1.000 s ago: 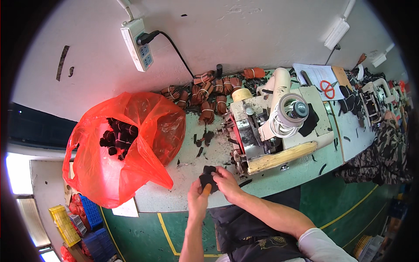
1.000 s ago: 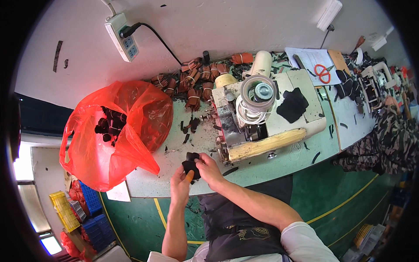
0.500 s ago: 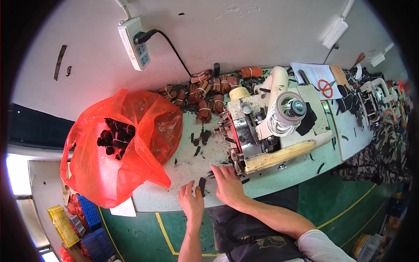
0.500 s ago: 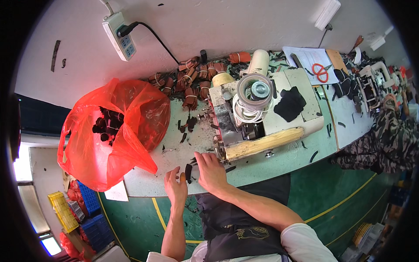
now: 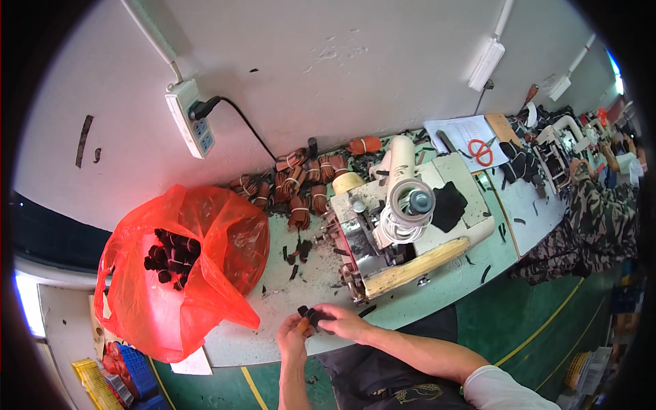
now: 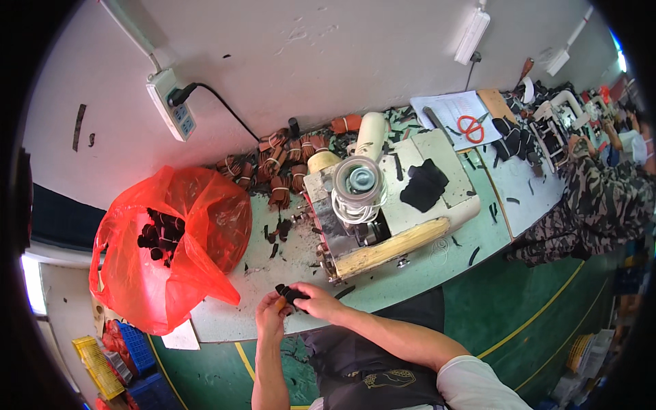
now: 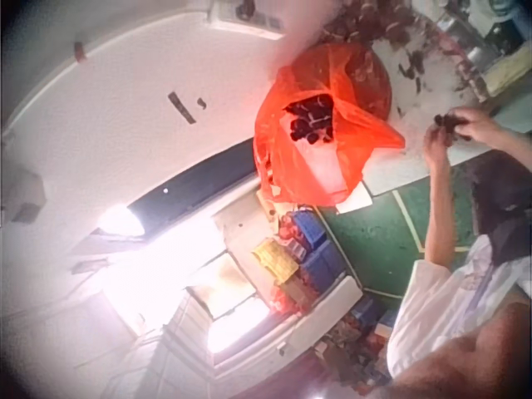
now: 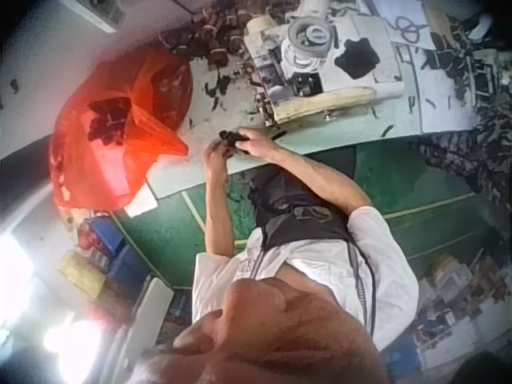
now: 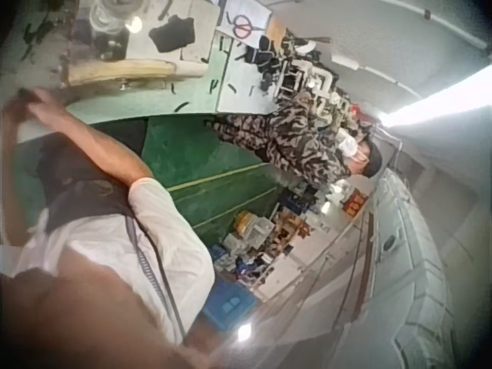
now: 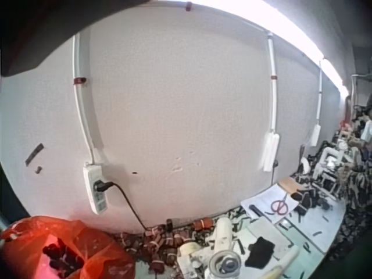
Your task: The person skives the edges of shoe leather components using an industrial skiving machine.
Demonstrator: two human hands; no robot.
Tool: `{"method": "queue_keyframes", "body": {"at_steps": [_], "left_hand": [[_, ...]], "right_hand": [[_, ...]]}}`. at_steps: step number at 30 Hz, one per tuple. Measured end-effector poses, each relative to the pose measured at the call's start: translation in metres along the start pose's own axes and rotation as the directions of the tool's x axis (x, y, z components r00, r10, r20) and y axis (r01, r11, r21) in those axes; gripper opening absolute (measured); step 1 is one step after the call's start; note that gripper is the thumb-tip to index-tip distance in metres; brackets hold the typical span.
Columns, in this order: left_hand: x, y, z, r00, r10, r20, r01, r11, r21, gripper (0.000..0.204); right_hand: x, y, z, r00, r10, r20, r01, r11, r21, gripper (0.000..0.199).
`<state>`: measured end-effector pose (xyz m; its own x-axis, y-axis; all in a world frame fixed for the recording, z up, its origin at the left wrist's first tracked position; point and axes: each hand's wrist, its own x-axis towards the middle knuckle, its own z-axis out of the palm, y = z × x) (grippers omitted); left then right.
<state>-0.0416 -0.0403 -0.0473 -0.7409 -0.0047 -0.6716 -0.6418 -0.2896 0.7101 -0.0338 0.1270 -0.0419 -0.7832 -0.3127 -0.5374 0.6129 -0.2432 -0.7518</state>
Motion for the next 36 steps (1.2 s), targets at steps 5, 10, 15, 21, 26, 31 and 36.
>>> {"method": "queue_keyframes", "body": {"at_steps": [5, 10, 15, 21, 26, 31, 36], "left_hand": [[-0.01, 0.004, 0.004, 0.994, -0.088, 0.059, 0.094, 0.99, -0.101, 0.036], [-0.015, 0.008, 0.015, 0.836, 0.439, 0.329, -0.499, 0.362, 0.788, 0.069], [-0.007, -0.004, 0.014, 0.783, 0.473, 0.404, -0.557, 0.243, 0.794, 0.063], [-0.001, -0.006, 0.02, 0.805, 0.438, 0.399, -0.555, 0.322, 0.767, 0.063], [0.002, -0.01, 0.016, 0.779, 0.483, 0.4, -0.556, 0.236, 0.797, 0.054], [-0.014, 0.024, 0.008, 0.915, 0.343, 0.214, -0.392, 0.627, 0.673, 0.047], [-0.043, 0.067, 0.02, 0.913, 0.045, 0.406, -0.298, 0.752, 0.587, 0.038]], "right_hand": [[-0.005, -0.004, 0.004, 0.832, -0.551, 0.063, 0.42, 0.552, -0.72, 0.047], [0.003, -0.001, -0.002, 0.772, -0.573, 0.276, 0.419, 0.132, -0.898, 0.07], [0.01, 0.012, -0.006, 0.833, -0.536, 0.139, 0.428, 0.463, -0.776, 0.069], [0.019, 0.012, -0.008, 0.77, -0.623, 0.134, 0.534, 0.516, -0.67, 0.074], [0.018, 0.01, -0.007, 0.75, -0.63, 0.2, 0.579, 0.48, -0.659, 0.063], [-0.007, -0.01, -0.009, 0.863, -0.503, 0.05, 0.407, 0.632, -0.66, 0.048], [-0.05, -0.05, -0.012, 0.972, -0.233, -0.027, 0.216, 0.932, -0.29, 0.039]]}}
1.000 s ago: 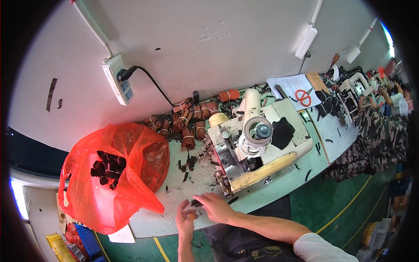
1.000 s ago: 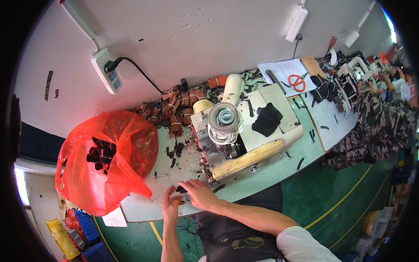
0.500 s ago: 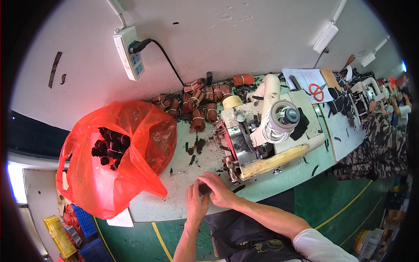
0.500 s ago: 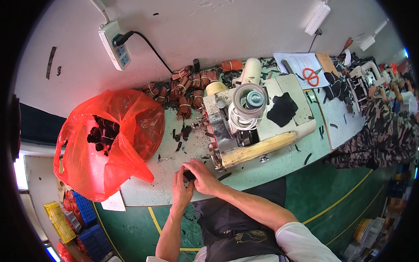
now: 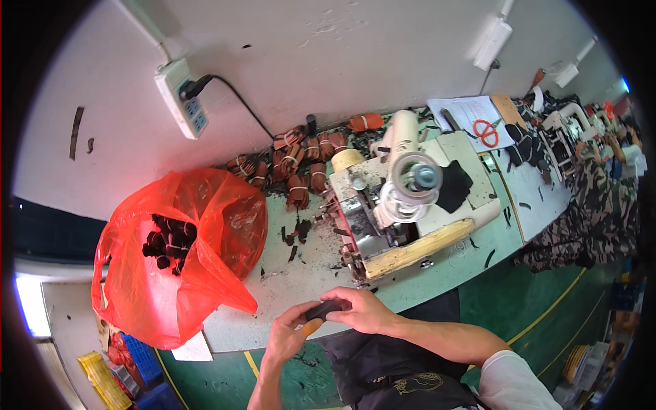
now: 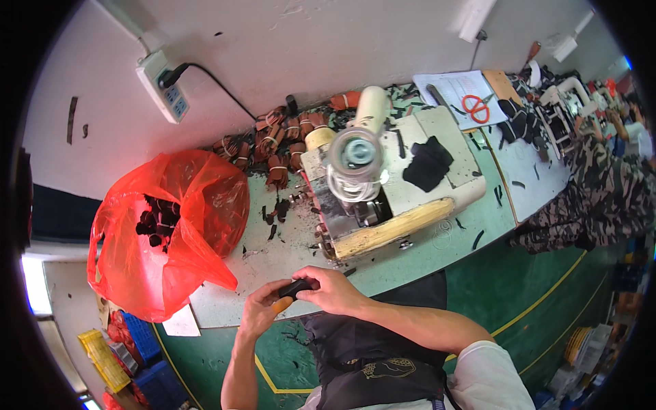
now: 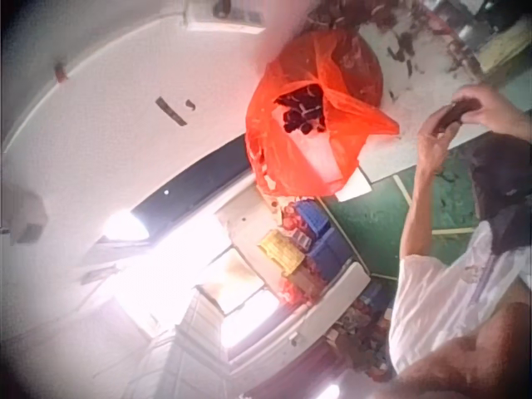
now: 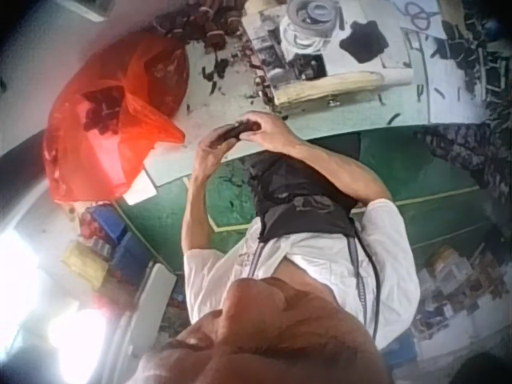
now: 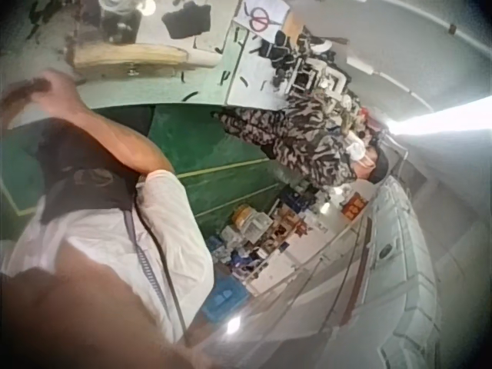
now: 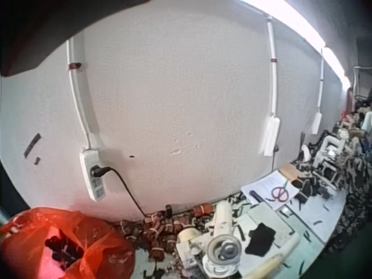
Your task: The person skives the edges of shoe leather components using an industrial skiving machine.
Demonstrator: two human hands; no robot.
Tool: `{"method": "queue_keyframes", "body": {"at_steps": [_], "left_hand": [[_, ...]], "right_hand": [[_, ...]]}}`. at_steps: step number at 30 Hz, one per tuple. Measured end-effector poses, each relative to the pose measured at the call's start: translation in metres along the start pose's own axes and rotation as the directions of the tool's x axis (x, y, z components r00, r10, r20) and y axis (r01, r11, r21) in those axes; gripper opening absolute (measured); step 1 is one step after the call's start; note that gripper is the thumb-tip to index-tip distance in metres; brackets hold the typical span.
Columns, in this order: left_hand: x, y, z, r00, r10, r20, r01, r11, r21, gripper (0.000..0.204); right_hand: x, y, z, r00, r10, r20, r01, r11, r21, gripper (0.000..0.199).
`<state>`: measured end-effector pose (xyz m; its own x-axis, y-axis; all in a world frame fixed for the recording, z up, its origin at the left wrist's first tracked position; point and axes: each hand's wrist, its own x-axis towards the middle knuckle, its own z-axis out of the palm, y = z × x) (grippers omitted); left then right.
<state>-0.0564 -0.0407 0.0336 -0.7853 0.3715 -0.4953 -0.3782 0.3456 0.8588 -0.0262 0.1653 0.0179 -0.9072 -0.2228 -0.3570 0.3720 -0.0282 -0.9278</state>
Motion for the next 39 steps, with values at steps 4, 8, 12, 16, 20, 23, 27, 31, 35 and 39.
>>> {"method": "queue_keyframes", "body": {"at_steps": [4, 8, 12, 16, 20, 23, 27, 31, 35, 39], "left_hand": [[-0.003, 0.053, 0.012, 0.973, -0.099, 0.208, 0.112, 0.992, -0.052, 0.035], [0.015, 0.088, 0.03, 0.941, -0.034, 0.335, 0.0, 0.995, 0.101, 0.034], [0.047, 0.114, 0.043, 0.921, -0.1, 0.377, 0.021, 0.978, 0.207, 0.029], [0.094, 0.116, 0.047, 0.916, -0.236, 0.325, 0.134, 0.942, 0.309, 0.028], [0.107, 0.131, 0.047, 0.933, -0.24, 0.269, 0.094, 0.883, 0.461, 0.025], [0.11, 0.143, 0.05, 0.916, -0.32, 0.24, 0.149, 0.83, 0.538, 0.024], [0.112, 0.149, 0.057, 0.921, -0.312, 0.233, 0.13, 0.81, 0.572, 0.024], [0.114, 0.152, 0.062, 0.883, -0.356, 0.304, 0.214, 0.884, 0.415, 0.024], [0.105, 0.15, 0.056, 0.841, -0.382, 0.383, 0.33, 0.923, 0.196, 0.023], [0.11, 0.143, 0.056, 0.882, -0.359, 0.307, 0.242, 0.902, 0.357, 0.023]], "right_hand": [[-0.024, -0.031, -0.027, 0.991, 0.137, 0.004, -0.137, 0.984, 0.111, 0.035], [-0.041, -0.041, -0.049, 0.988, 0.141, -0.058, -0.123, 0.962, 0.243, 0.031], [-0.045, -0.049, -0.069, 0.988, 0.122, -0.092, -0.07, 0.897, 0.437, 0.026], [-0.043, -0.064, -0.109, 0.987, 0.009, -0.157, -0.041, 0.979, -0.2, 0.017], [-0.043, -0.063, -0.144, 0.927, -0.315, -0.203, 0.098, 0.726, -0.68, 0.015], [-0.039, -0.071, -0.153, 0.908, -0.368, -0.201, 0.094, 0.646, -0.758, 0.02], [-0.037, -0.08, -0.152, 0.928, -0.338, -0.159, 0.082, 0.6, -0.796, 0.026], [-0.023, -0.067, -0.148, 0.913, -0.387, -0.134, 0.102, 0.532, -0.841, 0.026], [-0.028, -0.064, -0.157, 0.938, -0.331, -0.108, 0.097, 0.546, -0.832, 0.022], [-0.033, -0.073, -0.156, 0.963, -0.222, -0.152, 0.025, 0.637, -0.77, 0.018]]}}
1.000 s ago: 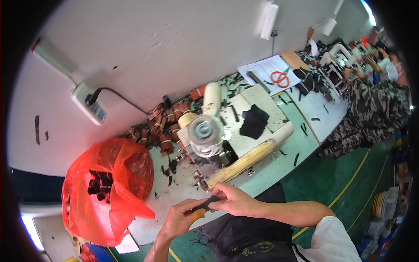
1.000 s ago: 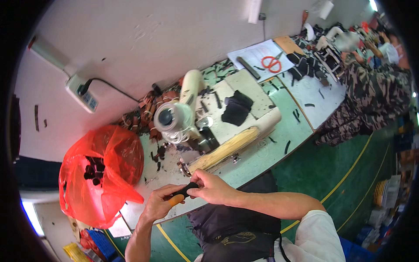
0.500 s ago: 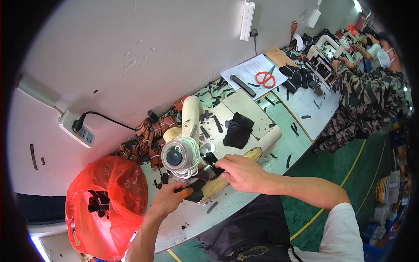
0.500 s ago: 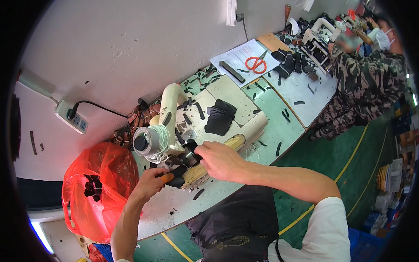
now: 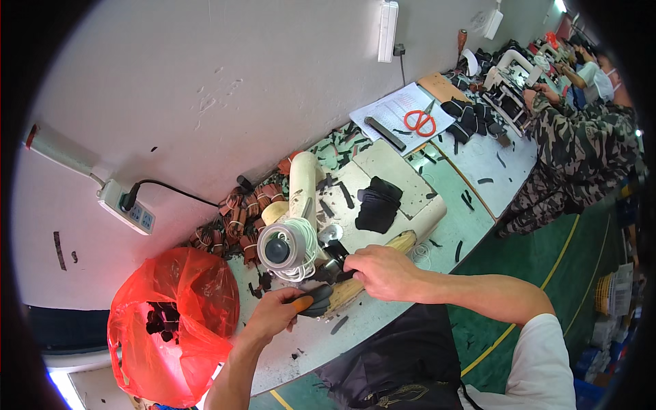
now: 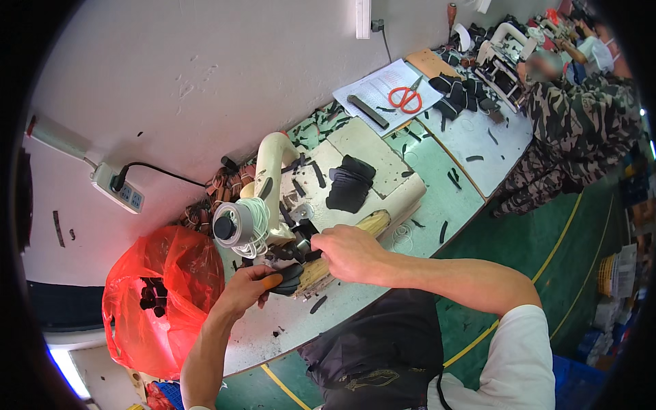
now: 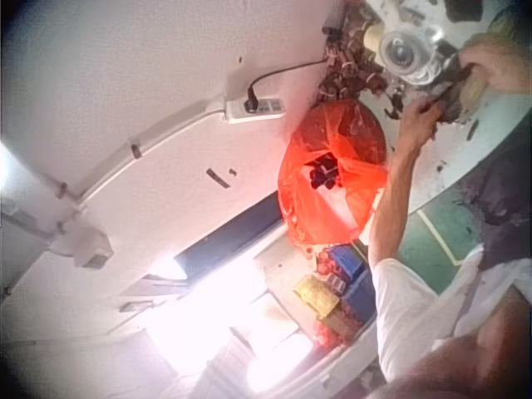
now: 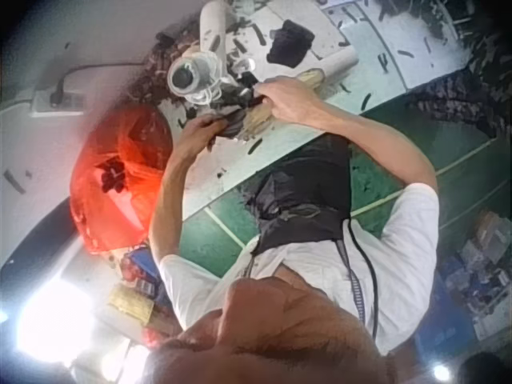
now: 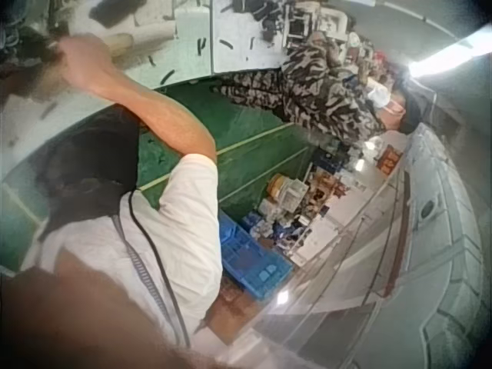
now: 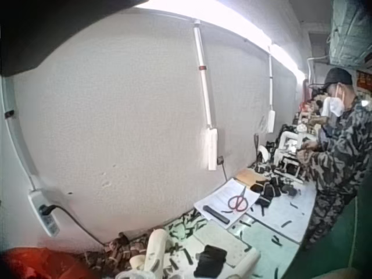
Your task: The person skives the edges of shoe leather components using an industrial skiving machine.
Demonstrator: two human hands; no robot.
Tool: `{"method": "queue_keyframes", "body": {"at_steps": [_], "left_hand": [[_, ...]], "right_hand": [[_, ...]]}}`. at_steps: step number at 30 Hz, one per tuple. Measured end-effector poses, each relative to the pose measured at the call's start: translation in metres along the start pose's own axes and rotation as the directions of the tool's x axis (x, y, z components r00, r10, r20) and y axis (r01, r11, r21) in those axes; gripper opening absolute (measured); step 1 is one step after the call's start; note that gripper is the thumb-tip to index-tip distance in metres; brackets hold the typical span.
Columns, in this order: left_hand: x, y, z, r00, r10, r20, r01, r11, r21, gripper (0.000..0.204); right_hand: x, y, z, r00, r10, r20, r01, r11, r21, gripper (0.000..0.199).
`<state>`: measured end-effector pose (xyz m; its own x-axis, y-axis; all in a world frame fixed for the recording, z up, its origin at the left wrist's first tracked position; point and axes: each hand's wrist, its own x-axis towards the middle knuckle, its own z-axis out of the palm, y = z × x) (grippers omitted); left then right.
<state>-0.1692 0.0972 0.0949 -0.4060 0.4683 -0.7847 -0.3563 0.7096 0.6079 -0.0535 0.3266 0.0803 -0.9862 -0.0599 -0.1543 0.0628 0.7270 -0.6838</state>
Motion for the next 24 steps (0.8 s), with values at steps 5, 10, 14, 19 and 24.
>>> {"method": "queue_keyframes", "body": {"at_steps": [5, 10, 14, 19, 24], "left_hand": [[0.006, 0.003, -0.005, 0.996, -0.035, -0.084, 0.047, 0.99, 0.137, 0.018], [0.0, 0.011, 0.004, 1.0, 0.01, -0.007, -0.01, 1.0, -0.022, 0.023], [0.005, 0.0, -0.003, 1.0, 0.016, -0.01, -0.016, 1.0, -0.001, 0.019], [0.01, 0.011, 0.006, 0.994, 0.006, -0.112, 0.016, 0.982, 0.19, 0.023], [0.004, 0.011, 0.007, 1.0, -0.024, -0.004, 0.024, 0.999, 0.024, 0.025]], "right_hand": [[-0.002, -0.001, -0.001, 0.999, -0.031, 0.034, 0.031, 0.999, -0.012, 0.019], [0.007, -0.007, 0.011, 0.984, -0.14, -0.109, 0.131, 0.988, -0.085, 0.014], [0.004, -0.005, 0.005, 0.995, -0.051, -0.081, 0.048, 0.998, -0.04, 0.012], [-0.001, 0.002, 0.006, 0.987, -0.109, -0.114, 0.118, 0.99, 0.071, 0.017], [0.005, -0.009, 0.015, 0.98, -0.12, -0.161, 0.124, 0.992, 0.015, 0.018]]}}
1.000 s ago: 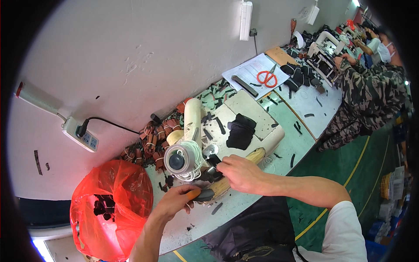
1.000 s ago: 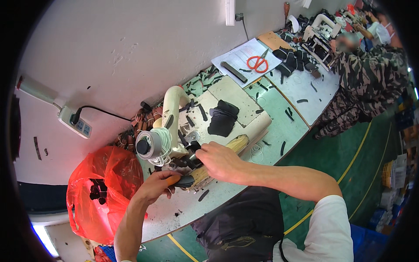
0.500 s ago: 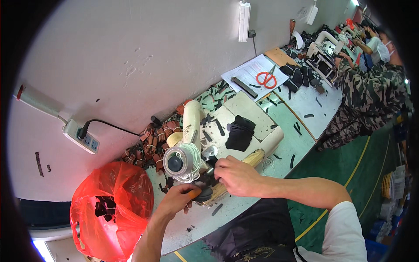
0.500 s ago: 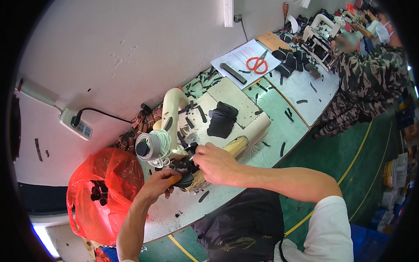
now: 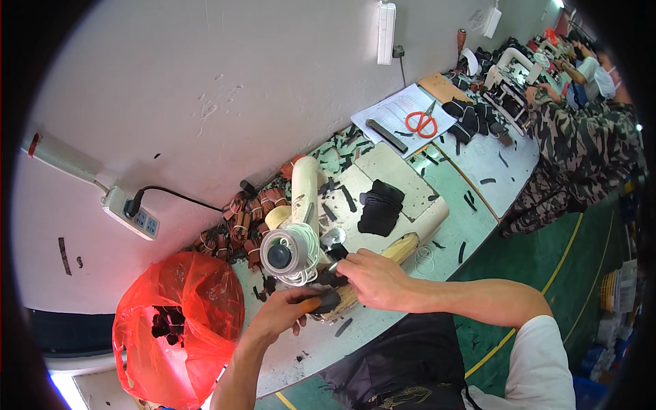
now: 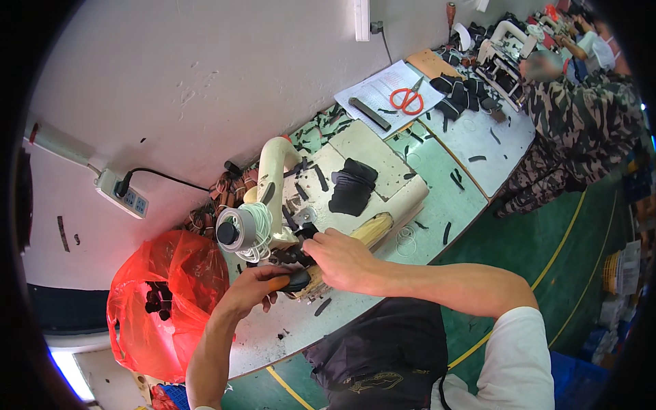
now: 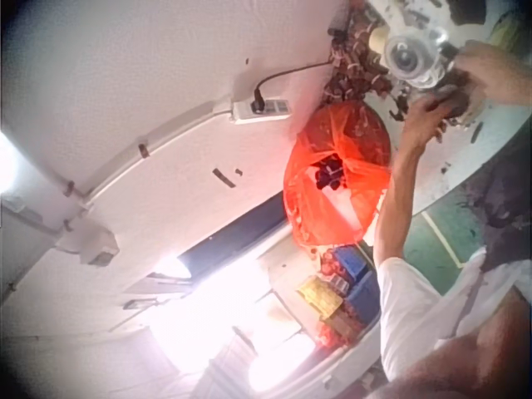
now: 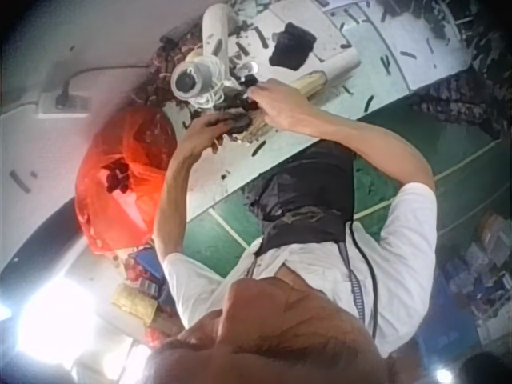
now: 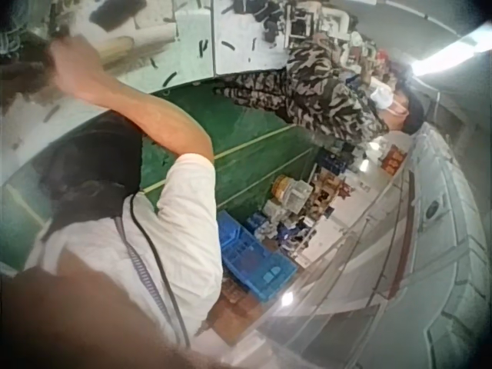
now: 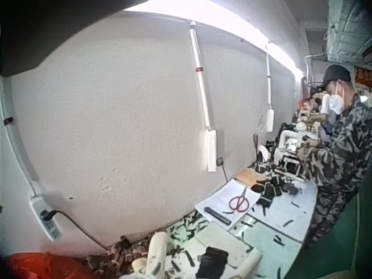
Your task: The person skives the edges of shoe leather components using an industrial skiving machine.
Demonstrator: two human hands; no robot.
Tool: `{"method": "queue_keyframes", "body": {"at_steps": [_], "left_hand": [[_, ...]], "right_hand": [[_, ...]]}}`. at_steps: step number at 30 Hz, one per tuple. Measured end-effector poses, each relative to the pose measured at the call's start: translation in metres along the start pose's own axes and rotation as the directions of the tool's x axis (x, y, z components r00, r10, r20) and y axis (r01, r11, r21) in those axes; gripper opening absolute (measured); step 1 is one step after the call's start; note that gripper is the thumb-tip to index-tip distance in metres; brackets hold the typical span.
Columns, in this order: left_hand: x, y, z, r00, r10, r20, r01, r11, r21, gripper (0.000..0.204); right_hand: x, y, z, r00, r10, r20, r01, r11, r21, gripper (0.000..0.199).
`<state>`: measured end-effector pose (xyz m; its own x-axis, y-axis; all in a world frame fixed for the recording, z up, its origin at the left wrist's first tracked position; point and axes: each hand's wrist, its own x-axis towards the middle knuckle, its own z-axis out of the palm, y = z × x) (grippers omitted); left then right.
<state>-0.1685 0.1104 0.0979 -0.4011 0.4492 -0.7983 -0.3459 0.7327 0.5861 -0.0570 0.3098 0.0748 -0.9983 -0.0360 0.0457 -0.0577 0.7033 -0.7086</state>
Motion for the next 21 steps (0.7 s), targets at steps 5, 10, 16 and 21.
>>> {"method": "queue_keyframes", "body": {"at_steps": [5, 10, 16, 21], "left_hand": [[0.0, -0.013, -0.006, 0.999, -0.011, -0.047, 0.012, 1.0, 0.005, 0.023], [-0.002, 0.001, -0.006, 0.993, -0.065, -0.097, 0.071, 0.996, 0.055, 0.018], [-0.001, 0.001, 0.002, 0.999, 0.046, -0.018, -0.047, 0.995, -0.086, 0.02], [0.001, -0.011, -0.008, 0.999, 0.035, -0.034, -0.037, 0.998, -0.054, 0.022]], "right_hand": [[-0.003, 0.005, -0.008, 0.991, 0.103, 0.086, -0.101, 0.994, -0.034, 0.017], [-0.008, 0.008, -0.014, 0.981, 0.091, 0.173, -0.105, 0.992, 0.076, 0.017], [0.001, -0.002, -0.004, 0.997, 0.029, 0.069, -0.027, 0.999, -0.035, 0.019], [-0.004, 0.002, -0.013, 0.985, 0.084, 0.152, -0.073, 0.994, -0.076, 0.025]]}}
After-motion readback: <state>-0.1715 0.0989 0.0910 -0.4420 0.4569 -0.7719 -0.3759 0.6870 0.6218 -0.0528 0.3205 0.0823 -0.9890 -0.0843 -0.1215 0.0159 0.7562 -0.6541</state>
